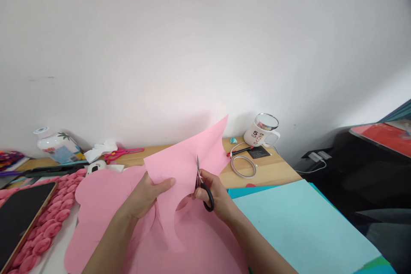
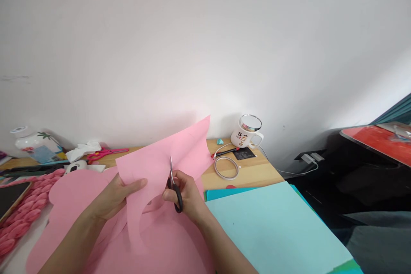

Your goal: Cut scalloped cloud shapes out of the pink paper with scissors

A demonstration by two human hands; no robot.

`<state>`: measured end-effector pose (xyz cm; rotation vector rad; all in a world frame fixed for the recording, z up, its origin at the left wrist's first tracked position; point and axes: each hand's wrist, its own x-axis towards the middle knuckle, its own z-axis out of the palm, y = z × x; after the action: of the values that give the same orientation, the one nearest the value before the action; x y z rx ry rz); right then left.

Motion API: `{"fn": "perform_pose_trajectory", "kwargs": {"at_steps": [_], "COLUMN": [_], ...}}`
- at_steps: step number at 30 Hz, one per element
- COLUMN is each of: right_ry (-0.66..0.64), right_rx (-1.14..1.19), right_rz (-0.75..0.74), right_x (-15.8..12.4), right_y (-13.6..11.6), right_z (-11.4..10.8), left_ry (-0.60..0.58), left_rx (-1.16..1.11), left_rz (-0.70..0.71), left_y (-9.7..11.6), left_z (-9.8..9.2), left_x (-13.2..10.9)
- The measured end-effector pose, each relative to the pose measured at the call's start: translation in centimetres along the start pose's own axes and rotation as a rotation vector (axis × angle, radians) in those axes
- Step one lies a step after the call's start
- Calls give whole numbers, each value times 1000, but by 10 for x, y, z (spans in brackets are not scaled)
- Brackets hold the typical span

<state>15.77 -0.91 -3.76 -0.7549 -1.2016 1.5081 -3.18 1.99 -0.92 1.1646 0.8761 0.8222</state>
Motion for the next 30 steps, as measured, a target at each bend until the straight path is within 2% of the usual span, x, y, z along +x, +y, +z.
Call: {"fn": "perform_pose_trajectory", "kwargs": {"at_steps": [6, 30], "right_ry": [23, 64], "right_rx": [-60, -47], "right_rz": [16, 27], "right_x": [-1, 1], "right_y": [-4, -4], "right_z": [2, 4], "left_ry": [3, 13], "left_rx": [1, -53], "left_rz": [2, -26], "left_y": [1, 5], "left_z": [1, 2], "left_x": [-1, -1]}}
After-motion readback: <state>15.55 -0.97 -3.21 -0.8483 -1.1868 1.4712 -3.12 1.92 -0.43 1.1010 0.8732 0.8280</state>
